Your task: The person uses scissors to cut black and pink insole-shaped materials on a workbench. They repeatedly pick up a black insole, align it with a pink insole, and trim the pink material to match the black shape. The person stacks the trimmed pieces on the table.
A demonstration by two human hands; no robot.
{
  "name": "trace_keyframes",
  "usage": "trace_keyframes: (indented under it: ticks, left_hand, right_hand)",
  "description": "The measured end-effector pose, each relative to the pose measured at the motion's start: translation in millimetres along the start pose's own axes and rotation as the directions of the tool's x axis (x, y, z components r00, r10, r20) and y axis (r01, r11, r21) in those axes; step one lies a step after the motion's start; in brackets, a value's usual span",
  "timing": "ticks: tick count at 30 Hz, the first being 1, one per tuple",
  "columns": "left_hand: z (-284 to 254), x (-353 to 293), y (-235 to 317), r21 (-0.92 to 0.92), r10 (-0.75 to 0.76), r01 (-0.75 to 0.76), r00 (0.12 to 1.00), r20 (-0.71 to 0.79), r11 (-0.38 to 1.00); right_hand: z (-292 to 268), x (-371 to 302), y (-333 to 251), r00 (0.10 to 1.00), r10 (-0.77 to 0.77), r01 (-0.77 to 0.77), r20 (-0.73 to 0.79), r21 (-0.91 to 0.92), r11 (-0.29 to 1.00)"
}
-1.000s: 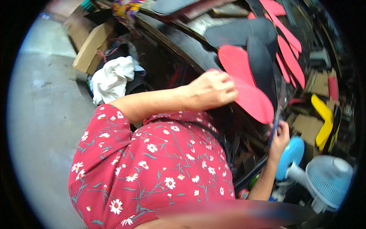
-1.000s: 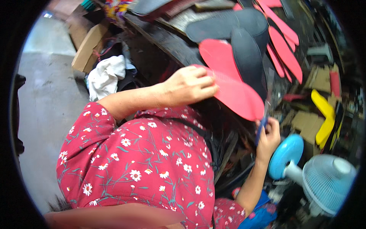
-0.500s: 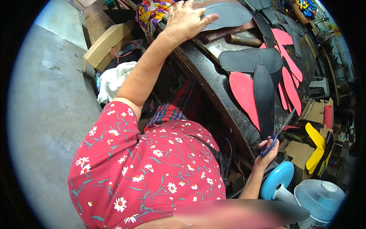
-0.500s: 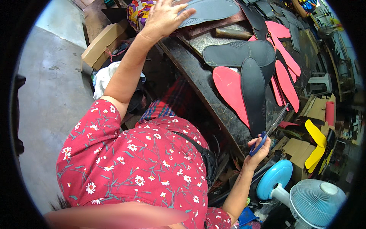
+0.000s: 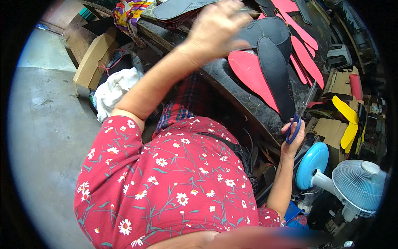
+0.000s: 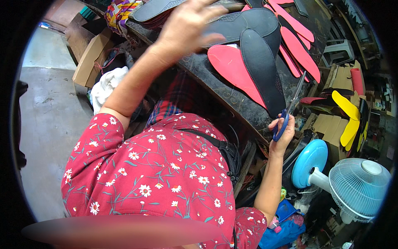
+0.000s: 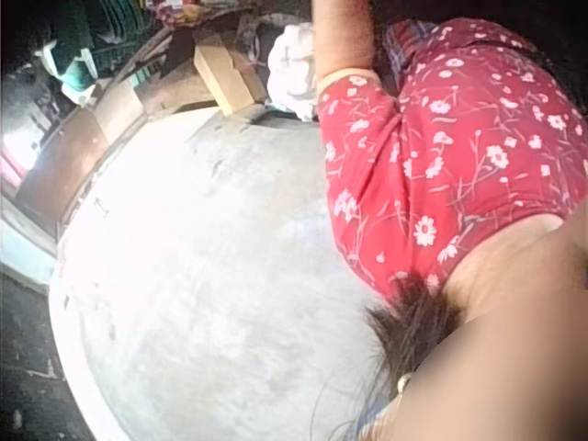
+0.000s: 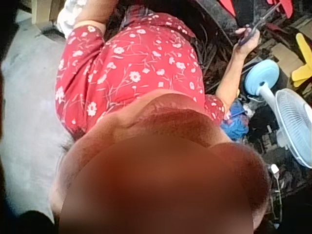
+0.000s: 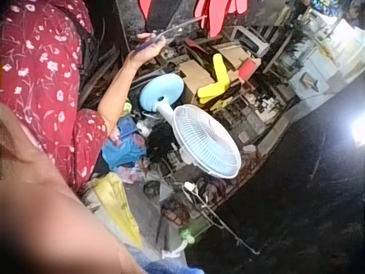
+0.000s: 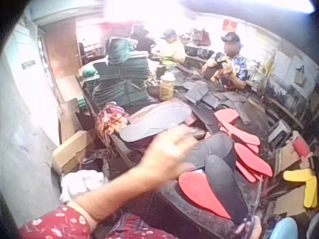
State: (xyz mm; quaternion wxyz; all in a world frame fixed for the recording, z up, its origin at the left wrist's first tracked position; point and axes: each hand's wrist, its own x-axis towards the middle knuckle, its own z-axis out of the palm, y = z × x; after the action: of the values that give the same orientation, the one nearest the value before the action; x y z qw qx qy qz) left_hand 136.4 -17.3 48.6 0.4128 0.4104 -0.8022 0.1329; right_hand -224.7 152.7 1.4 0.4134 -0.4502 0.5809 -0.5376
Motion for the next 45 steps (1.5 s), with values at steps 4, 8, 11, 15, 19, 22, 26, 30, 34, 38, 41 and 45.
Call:
trace_keyframes:
  ticks: [4,8,11,15,19,22,26,30,34,38,41,45]
  left_hand:
    - [53.0,-6.8,78.0,-0.243,0.185,-0.115,0.939,0.289,0.963]
    - [77.4,-26.2,107.4,-0.222,0.215,-0.121,0.855,0.472,0.968]
    - [75.6,-35.3,103.9,-0.178,0.231,-0.163,0.841,0.489,0.970]
    - [67.4,-38.3,91.2,-0.284,0.216,-0.095,0.874,0.434,0.954]
    - [62.6,-36.0,71.7,-0.422,0.211,-0.040,0.906,0.366,0.905]
    - [55.1,-31.6,63.0,-0.497,0.203,-0.042,0.940,0.274,0.866]
    - [31.8,-32.8,75.8,-0.270,0.020,0.026,0.986,0.167,0.963]
    - [7.1,-45.9,97.0,0.003,-0.297,0.341,0.814,0.499,0.940]
    - [-5.3,-52.7,101.0,-0.061,-0.240,0.305,0.846,0.476,0.950]
    - [-19.8,-52.3,96.9,0.009,-0.319,0.416,0.684,0.656,0.910]
    - [-25.7,-49.2,100.7,0.001,-0.312,0.449,0.621,0.719,0.894]
    - [-19.9,-50.7,109.4,-0.189,-0.251,0.470,0.720,0.647,0.862]
  right_hand:
    - [-0.2,-0.1,-0.4,1.000,-0.018,0.018,0.025,0.004,1.000]
    - [-1.2,0.0,-0.7,1.000,0.002,-0.003,0.028,0.022,1.000]
    - [-3.0,0.5,-0.5,0.999,-0.029,0.029,0.030,0.014,0.999]
    - [-5.7,1.6,1.3,0.999,-0.032,0.032,0.017,0.015,0.999]
    - [-6.7,2.8,2.1,0.999,-0.021,0.020,0.030,0.031,0.999]
    - [-6.1,3.6,2.2,0.999,-0.025,0.024,0.034,0.033,0.999]
    - [-6.0,3.3,2.5,0.998,-0.048,0.048,0.040,0.017,0.999]
    - [-4.6,4.3,-0.6,0.998,0.025,-0.028,0.051,0.069,0.997]
    - [6.0,9.7,-10.8,0.988,0.128,-0.121,0.081,-0.096,0.988]
    - [31.8,8.6,-20.4,0.989,-0.070,0.108,0.130,-0.309,0.945]
    - [50.5,9.8,-26.5,0.983,-0.049,0.105,0.176,-0.325,0.940]
    - [73.5,3.0,-26.5,0.963,0.119,-0.057,0.241,-0.253,0.966]
